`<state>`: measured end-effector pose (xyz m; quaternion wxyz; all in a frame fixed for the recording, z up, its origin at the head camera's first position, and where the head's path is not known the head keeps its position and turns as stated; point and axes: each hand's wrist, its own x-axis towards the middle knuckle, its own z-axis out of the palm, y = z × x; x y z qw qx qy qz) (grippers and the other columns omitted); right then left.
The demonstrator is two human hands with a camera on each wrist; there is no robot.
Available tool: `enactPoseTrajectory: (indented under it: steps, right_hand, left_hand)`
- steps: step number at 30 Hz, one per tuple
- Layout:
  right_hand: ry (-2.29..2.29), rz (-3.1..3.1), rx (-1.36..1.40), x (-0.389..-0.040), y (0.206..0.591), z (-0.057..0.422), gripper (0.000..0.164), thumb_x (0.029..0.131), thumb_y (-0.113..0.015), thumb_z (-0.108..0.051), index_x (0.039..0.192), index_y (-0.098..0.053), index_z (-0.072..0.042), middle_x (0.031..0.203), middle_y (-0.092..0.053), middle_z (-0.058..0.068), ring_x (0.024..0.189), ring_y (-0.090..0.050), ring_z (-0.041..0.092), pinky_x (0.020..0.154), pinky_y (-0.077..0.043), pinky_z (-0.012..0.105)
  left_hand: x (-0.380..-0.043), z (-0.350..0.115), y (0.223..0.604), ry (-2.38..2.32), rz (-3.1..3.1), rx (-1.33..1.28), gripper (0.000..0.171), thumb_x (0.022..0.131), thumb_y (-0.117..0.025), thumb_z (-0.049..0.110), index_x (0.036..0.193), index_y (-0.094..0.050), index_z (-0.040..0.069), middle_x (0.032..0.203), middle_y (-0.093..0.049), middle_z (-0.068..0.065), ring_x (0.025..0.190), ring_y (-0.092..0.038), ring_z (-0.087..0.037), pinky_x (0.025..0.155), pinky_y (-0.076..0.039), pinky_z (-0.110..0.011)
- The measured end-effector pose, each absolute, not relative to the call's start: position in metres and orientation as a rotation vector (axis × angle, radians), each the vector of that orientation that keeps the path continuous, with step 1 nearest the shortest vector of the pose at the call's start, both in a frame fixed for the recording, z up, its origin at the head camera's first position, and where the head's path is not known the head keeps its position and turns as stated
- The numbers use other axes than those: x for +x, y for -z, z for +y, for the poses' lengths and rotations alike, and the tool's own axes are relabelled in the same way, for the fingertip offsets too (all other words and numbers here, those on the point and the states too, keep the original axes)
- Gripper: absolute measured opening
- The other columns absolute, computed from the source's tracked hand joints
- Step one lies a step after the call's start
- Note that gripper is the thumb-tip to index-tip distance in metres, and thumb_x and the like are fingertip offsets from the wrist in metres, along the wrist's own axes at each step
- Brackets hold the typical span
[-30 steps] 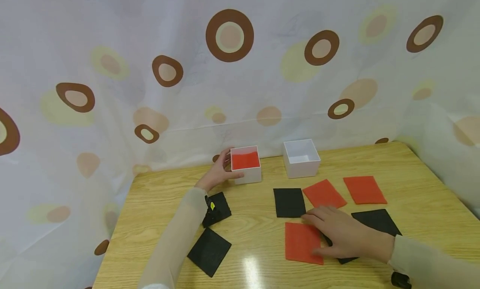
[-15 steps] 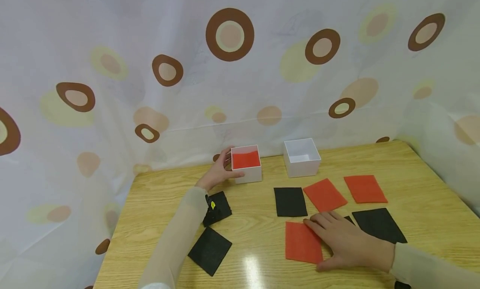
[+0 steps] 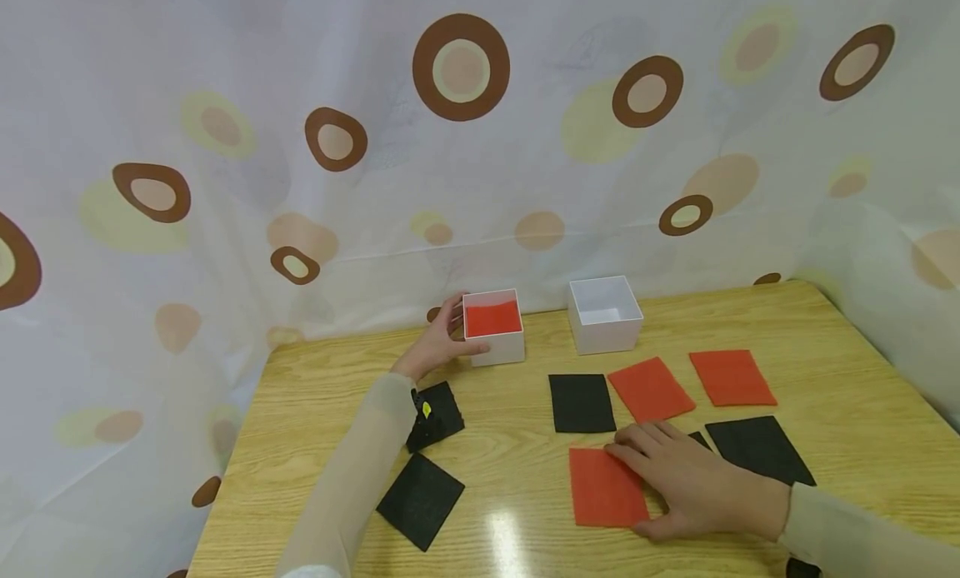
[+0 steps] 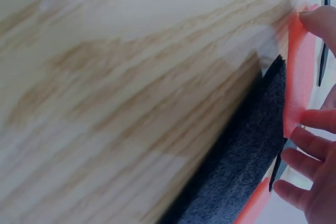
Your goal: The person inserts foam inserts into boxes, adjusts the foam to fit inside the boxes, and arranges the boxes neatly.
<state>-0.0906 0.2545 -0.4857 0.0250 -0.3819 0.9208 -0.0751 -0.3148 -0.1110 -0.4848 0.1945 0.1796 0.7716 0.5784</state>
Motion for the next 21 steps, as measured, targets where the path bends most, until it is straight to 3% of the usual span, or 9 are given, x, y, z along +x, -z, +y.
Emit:
enactPoseTrajectory:
  steps: [21]
  right_hand:
    - [0.334, 2.701, -1.054, -0.092, 0.466, 0.246, 0.081, 0.093, -0.060, -0.072, 0.150, -0.053, -0.015, 0.141, -0.054, -0.003, 0.121, -0.056, 0.017, 0.100, -0.053, 0.048]
  left_hand:
    - [-0.313, -0.111, 0.484, -1.631, 2.160, 0.501, 0.102, 0.090, -0.082, 0.012, 0.166, -0.015, 0.022, 0.168, -0.028, -0.006, 0.156, -0.026, -0.029, 0.122, -0.032, -0.046]
